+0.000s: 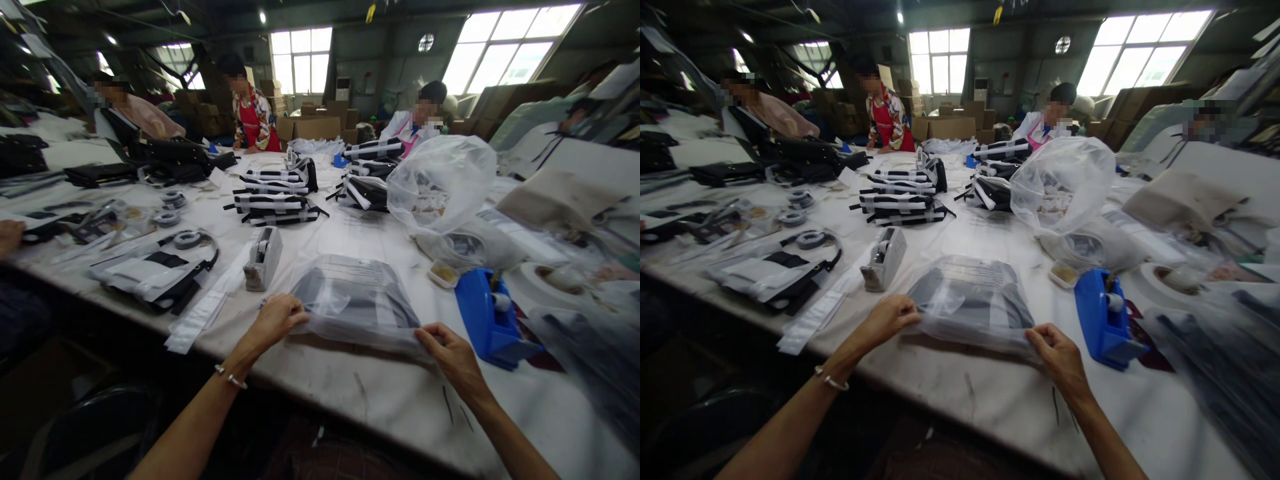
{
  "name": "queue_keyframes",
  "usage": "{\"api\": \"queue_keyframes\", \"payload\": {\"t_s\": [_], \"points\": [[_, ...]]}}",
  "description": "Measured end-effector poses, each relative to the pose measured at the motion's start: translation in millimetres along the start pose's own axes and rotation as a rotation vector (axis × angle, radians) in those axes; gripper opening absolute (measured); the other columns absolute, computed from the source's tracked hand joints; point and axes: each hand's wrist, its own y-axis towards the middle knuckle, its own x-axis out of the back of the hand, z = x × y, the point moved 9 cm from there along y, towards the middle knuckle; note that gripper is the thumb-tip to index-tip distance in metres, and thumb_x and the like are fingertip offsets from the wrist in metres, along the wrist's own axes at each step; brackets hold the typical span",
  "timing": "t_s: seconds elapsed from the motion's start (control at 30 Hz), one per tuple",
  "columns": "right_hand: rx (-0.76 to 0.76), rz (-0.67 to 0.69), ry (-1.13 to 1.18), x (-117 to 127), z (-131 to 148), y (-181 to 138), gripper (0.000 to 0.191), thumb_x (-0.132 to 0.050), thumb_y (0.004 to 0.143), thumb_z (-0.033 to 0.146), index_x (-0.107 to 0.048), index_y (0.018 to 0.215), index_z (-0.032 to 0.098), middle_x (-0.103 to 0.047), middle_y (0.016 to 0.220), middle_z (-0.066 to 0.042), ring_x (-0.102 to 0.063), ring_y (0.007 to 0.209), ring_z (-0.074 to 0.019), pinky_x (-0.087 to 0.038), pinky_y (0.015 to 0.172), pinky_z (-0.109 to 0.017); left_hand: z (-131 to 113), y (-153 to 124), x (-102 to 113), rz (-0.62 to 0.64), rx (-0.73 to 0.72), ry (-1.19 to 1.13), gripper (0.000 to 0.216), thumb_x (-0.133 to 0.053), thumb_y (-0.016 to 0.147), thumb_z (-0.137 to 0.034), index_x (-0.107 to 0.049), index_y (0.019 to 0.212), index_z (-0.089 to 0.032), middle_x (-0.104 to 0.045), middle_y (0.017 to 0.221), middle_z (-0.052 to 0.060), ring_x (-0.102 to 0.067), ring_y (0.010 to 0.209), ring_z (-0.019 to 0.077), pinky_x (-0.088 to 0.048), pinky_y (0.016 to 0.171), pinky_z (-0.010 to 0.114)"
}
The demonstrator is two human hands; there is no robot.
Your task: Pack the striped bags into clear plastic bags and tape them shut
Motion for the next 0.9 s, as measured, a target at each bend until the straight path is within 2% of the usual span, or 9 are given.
{"api": "queue_keyframes", "payload": {"t_s": [0.13,0.37,0.47,0.57,0.7,0.8,0.9], "points": [[-0.04,-0.004,0.025,-2,-7,1,0.041,-0.064,0.069,0.062,-0.066,0.074,0.021,-0.064,0.064,-0.001,-0.058,0.062,-0.0196,-0.043,0.059,-0.028,14,2,-5,-0.016,0.074,0.039,0.028,-0.049,0.091,-0.035,-0.063,0.073,-0.02,-0.066,0.081,0.001,-0.059,0.081,0.0177,-0.036,0.073,0.029],[-0.009,-0.052,-0.016,-1,1,1,0.04,-0.064,0.067,0.061,-0.064,0.07,0.021,-0.063,0.061,-0.001,-0.056,0.06,-0.0188,-0.043,0.058,-0.029,15,5,-9,-0.056,0.15,0.188,0.021,-0.057,0.088,-0.036,-0.061,0.076,-0.02,-0.065,0.084,0.003,-0.06,0.087,0.0213,-0.037,0.077,0.032],[-0.012,-0.061,-0.027,0,1,1,0.039,-0.063,0.066,0.061,-0.063,0.068,0.021,-0.063,0.061,-0.001,-0.057,0.06,-0.0192,-0.043,0.059,-0.03,5,-1,2,-0.228,0.098,0.228,0.016,-0.056,0.09,-0.032,-0.06,0.081,-0.019,-0.065,0.092,0.005,-0.057,0.095,0.0225,-0.037,0.086,0.035],[-0.027,-0.055,-0.009,-1,-2,2,0.04,-0.061,0.066,0.062,-0.062,0.068,0.021,-0.062,0.06,0.0,-0.057,0.06,-0.0199,-0.043,0.059,-0.031,-4,-8,7,-0.379,0.003,0.209,0.014,-0.052,0.093,-0.028,-0.057,0.084,-0.019,-0.064,0.091,0.004,-0.057,0.094,0.0197,-0.038,0.09,0.034],[0.0,-0.061,-0.022,-2,3,0,0.039,-0.06,0.067,0.061,-0.062,0.068,0.022,-0.063,0.06,-0.001,-0.058,0.061,-0.0208,-0.044,0.059,-0.031,1,-2,-4,-0.317,0.099,0.322,0.016,-0.054,0.092,-0.03,-0.058,0.082,-0.018,-0.064,0.087,0.005,-0.058,0.091,0.0223,-0.041,0.084,0.035],[0.039,-0.099,-0.065,1,13,-3,0.038,-0.058,0.067,0.06,-0.061,0.067,0.023,-0.064,0.062,-0.001,-0.058,0.061,-0.021,-0.043,0.06,-0.031,-4,2,-5,-0.311,0.123,0.391,0.012,-0.058,0.089,-0.029,-0.06,0.089,-0.017,-0.064,0.096,0.009,-0.057,0.097,0.0263,-0.041,0.087,0.04],[0.069,-0.118,-0.077,2,21,-5,0.036,-0.058,0.067,0.059,-0.06,0.066,0.023,-0.065,0.064,-0.002,-0.058,0.063,-0.0214,-0.042,0.062,-0.032,-26,-5,2,-0.42,0.036,0.455,0.017,-0.055,0.09,-0.019,-0.06,0.106,-0.017,-0.061,0.118,0.012,-0.053,0.111,0.0285,-0.037,0.098,0.046]]}}
